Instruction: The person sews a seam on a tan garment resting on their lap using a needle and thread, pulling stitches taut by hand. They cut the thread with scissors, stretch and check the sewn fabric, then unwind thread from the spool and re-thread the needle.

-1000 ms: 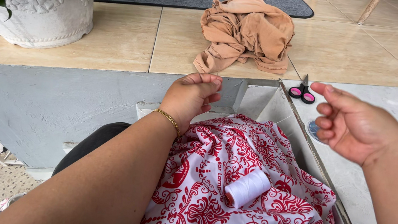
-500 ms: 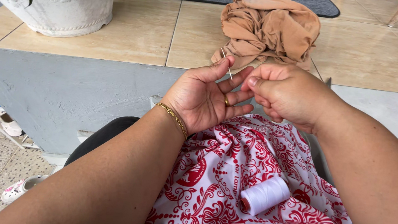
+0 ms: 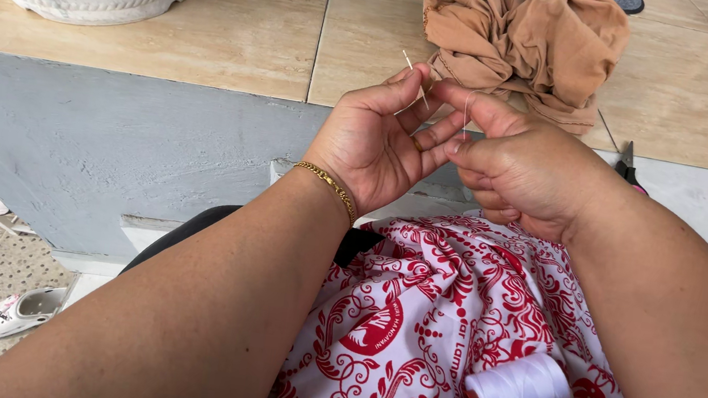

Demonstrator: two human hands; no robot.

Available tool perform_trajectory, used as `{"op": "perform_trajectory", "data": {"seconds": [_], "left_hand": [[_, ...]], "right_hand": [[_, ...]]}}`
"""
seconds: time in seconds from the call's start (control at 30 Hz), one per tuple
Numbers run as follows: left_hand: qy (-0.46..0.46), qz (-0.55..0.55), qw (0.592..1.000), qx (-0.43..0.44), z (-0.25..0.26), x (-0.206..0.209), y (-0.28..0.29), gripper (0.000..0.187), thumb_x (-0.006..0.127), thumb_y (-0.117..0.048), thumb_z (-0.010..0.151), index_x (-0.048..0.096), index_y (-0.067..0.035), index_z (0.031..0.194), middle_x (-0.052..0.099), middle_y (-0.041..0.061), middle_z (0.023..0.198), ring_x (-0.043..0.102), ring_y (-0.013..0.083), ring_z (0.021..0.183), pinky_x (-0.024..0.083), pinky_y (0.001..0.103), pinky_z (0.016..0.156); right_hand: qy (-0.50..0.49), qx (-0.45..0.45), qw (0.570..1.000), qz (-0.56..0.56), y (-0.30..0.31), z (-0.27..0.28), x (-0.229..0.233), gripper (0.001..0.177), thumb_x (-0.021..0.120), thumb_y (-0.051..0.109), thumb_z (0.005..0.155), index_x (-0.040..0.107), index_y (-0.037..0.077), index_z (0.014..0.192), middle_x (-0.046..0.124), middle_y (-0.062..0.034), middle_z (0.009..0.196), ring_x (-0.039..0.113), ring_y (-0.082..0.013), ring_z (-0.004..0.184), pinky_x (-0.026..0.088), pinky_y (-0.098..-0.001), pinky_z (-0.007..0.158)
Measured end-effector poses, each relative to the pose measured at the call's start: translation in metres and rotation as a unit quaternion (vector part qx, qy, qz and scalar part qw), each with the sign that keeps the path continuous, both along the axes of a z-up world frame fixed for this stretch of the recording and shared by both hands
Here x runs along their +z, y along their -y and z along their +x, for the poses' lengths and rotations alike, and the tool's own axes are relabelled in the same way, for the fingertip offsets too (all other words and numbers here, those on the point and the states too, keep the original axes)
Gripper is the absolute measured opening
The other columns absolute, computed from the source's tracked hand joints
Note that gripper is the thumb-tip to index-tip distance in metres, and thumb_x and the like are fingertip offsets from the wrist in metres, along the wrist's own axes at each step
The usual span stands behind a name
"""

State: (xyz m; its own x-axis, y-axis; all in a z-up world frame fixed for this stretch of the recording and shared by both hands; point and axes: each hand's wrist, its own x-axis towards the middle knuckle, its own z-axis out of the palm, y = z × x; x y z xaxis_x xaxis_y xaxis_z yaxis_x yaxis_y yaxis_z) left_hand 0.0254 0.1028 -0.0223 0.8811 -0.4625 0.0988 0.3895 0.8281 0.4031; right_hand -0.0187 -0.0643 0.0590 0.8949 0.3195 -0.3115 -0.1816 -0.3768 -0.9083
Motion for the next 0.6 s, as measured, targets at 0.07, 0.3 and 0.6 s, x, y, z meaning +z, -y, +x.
{"op": "perform_trajectory", "data": {"seconds": [0.07, 0.3, 0.6], "left_hand": [[0.023, 0.010, 1.000, 0.003, 0.006, -0.001, 0.001, 0.021, 0.067, -0.026, 0.095, 0.063, -0.018, 0.115, 0.058, 0.004, 0.118, 0.058, 0.0287, 0.113, 0.053, 0.046, 0.095], [0.013, 0.061, 0.995, 0.079, 0.008, 0.004, 0.007, 0.027, 0.068, -0.024, 0.088, 0.060, -0.021, 0.114, 0.053, -0.002, 0.122, 0.050, 0.0268, 0.114, 0.055, 0.050, 0.085], [-0.004, 0.120, 0.987, 0.105, 0.002, 0.008, 0.010, 0.030, 0.075, -0.029, 0.088, 0.064, -0.024, 0.116, 0.057, -0.002, 0.109, 0.054, 0.0157, 0.092, 0.042, 0.027, 0.058]], "right_hand": [[0.001, 0.006, 1.000, 0.000, -0.001, 0.007, -0.005, 0.073, 0.055, 0.017, 0.092, 0.032, 0.043, 0.156, 0.028, 0.0083, 0.051, 0.021, -0.0044, 0.038, 0.018, -0.0234, 0.036], [-0.013, -0.005, 1.000, 0.009, -0.011, 0.016, -0.021, 0.091, 0.055, 0.009, 0.093, 0.013, 0.047, 0.164, 0.044, 0.0068, 0.072, 0.030, -0.0050, 0.046, 0.022, -0.0232, 0.039], [-0.075, -0.022, 0.994, 0.074, -0.003, 0.015, -0.032, 0.088, 0.064, 0.016, 0.087, 0.020, 0.036, 0.160, 0.038, 0.0061, 0.060, 0.028, -0.0042, 0.042, 0.024, -0.0218, 0.039]]}}
